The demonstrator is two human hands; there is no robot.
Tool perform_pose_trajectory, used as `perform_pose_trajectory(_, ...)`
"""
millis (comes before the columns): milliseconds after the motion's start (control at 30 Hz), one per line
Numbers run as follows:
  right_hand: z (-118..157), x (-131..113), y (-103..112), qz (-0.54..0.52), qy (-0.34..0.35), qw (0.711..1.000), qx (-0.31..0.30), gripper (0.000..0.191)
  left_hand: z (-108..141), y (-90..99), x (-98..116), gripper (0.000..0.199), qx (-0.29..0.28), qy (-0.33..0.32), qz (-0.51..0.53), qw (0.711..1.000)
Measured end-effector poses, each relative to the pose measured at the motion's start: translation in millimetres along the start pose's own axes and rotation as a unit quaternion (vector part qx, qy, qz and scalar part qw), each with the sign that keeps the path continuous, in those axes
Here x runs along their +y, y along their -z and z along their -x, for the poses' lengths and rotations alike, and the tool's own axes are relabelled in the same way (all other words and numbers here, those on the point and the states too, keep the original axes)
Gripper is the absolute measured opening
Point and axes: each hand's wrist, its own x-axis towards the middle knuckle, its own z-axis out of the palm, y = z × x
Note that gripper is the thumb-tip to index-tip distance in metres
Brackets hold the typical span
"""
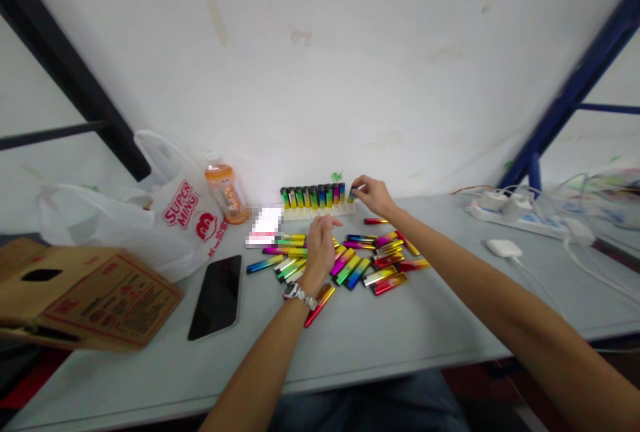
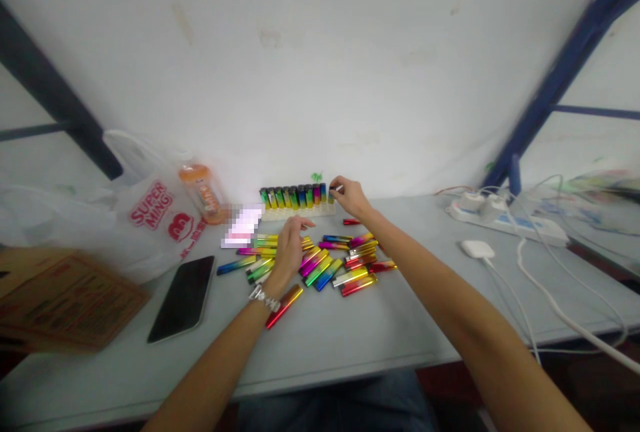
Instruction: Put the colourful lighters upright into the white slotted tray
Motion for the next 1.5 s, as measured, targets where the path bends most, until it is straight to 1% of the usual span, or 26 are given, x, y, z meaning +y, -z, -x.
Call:
perform_pose_trajectory(133, -23, 12, -4, 0.040, 0.012, 0.999, -0.023, 0.012, 0, 1.1, 1, 0.049, -0.003, 0.006, -0.001, 1.000)
perform_pose_trajectory(267, -35, 20, -8, 0.060, 0.009, 0.997, -0.054, 0.012, -1, 0.6, -2, 0.048, 0.000, 0.008, 0.001, 1.000)
perform_pose_trajectory(500, -49, 27, 2, 0.060, -0.002, 0.991, -0.120, 0.017, 0, -0.2, -4, 0.049, 0.001, 0.009, 0.004, 1.000)
perform_pose_trajectory(567, -50, 27, 3, 0.088, -0.007, 0.989, -0.121, 0.021, 0, -0.6, -4, 0.050, 0.003, 0.013, 0.005, 1.000)
perform_pose_trajectory(667, -44, 25, 0, 0.178, 0.010, 0.980, -0.094, 0.029, 1, -0.9, -3, 0.050, 0.005, 0.014, 0.010, 1.000)
perform_pose_trajectory(733, -35, 22, -3, 0.237, 0.021, 0.967, -0.092, 0.038, 0, -0.9, -3, 0.049, 0.005, 0.013, 0.009, 1.000)
perform_pose_trajectory(833, -18, 16, -7, 0.299, 0.002, 0.947, -0.118, 0.050, 1, -1.0, -3, 0.048, 0.001, 0.014, 0.004, 1.000)
perform_pose_trajectory(967, 0, 7, -10, 0.356, -0.020, 0.921, -0.157, 0.065, 1, -1.2, -2, 0.049, -0.006, 0.014, 0.007, 1.000)
perform_pose_trajectory(1033, 7, 2, -10, 0.370, -0.016, 0.911, -0.183, 0.071, 1, -1.0, -1, 0.049, -0.005, 0.013, 0.005, 1.000)
perform_pose_trajectory(1100, 15, -4, -9, 0.360, 0.000, 0.911, -0.202, 0.076, 0, -0.5, -1, 0.049, -0.004, 0.013, 0.002, 1.000)
perform_pose_trajectory(1167, 25, -10, -6, 0.333, 0.021, 0.918, -0.214, 0.074, -1, 0.2, -1, 0.048, -0.003, 0.011, -0.001, 1.000)
perform_pose_trajectory(1200, 30, -14, -4, 0.318, 0.030, 0.921, -0.222, 0.068, -1, 0.4, -1, 0.048, -0.002, 0.009, -0.001, 1.000)
perform_pose_trajectory(1267, 39, -22, 0, 0.296, 0.044, 0.921, -0.249, 0.050, -1, 0.5, -2, 0.049, 0.000, 0.004, -0.001, 1.000)
perform_pose_trajectory(1333, 45, -29, 5, 0.285, 0.045, 0.915, -0.282, 0.035, -1, 0.3, -3, 0.050, 0.002, 0.001, -0.003, 1.000)
perform_pose_trajectory(1433, 45, -38, 10, 0.259, -0.007, 0.906, -0.335, 0.027, 0, -0.1, -3, 0.051, 0.004, -0.001, -0.002, 1.000)
perform_pose_trajectory(1500, 42, -41, 11, 0.213, -0.056, 0.906, -0.360, 0.020, 0, 0.0, -2, 0.051, 0.005, -0.001, 0.002, 1.000)
